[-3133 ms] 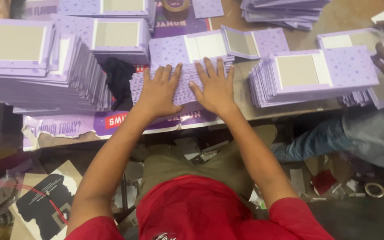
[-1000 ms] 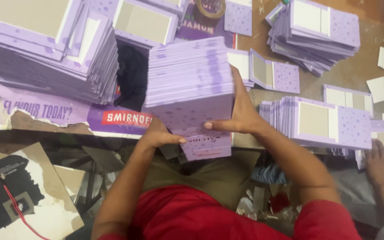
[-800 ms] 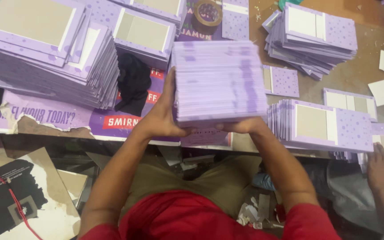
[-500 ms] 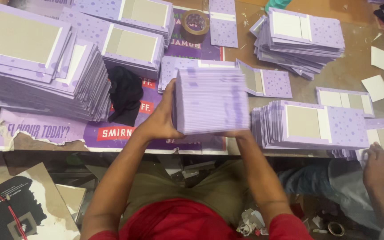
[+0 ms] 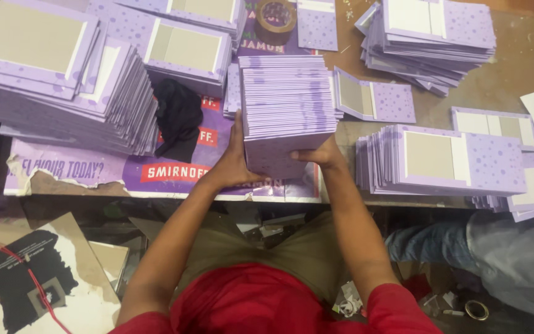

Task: The person folds purple printed paper sheets by hand on a table, aligning edges and stacking the folded pieces. The person repeatedly picks up sheets, folds them, and places them into a growing stack.

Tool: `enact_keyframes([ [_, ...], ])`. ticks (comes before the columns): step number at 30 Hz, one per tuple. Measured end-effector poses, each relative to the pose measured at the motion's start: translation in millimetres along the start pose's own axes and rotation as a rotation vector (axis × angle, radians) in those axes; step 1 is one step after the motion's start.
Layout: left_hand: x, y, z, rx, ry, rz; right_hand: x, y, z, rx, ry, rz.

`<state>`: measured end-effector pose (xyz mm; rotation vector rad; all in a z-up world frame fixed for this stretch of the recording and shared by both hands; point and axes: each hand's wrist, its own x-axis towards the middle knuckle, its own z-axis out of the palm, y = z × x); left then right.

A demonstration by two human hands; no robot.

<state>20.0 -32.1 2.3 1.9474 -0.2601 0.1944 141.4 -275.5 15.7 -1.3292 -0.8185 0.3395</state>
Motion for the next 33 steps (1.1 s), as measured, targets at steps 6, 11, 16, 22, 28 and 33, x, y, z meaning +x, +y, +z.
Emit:
enact_keyframes([
  [6,5,-8,-1,0.016,0.054,0.071,5,0,-7,0.015,0.082,0.003],
  [11,15,-5,-5,0.096,0.017,0.099,-13,12,-24,0.096,-0.037,-0.163],
  [16,19,-9,3,0.053,-0.084,0.018,-30,52,-32,-0.025,0.023,-0.050],
  [22,9,-19,3,0.230,-0.163,-0.075,-50,85,-49,-0.191,0.007,0.157],
  [28,10,-26,12,0.204,-0.159,-0.101,-39,80,-13,0.251,0.130,0.067],
  [33,16,-18,13,-0.168,-0.069,-0.042,-18,27,13,0.323,0.173,-0.040],
])
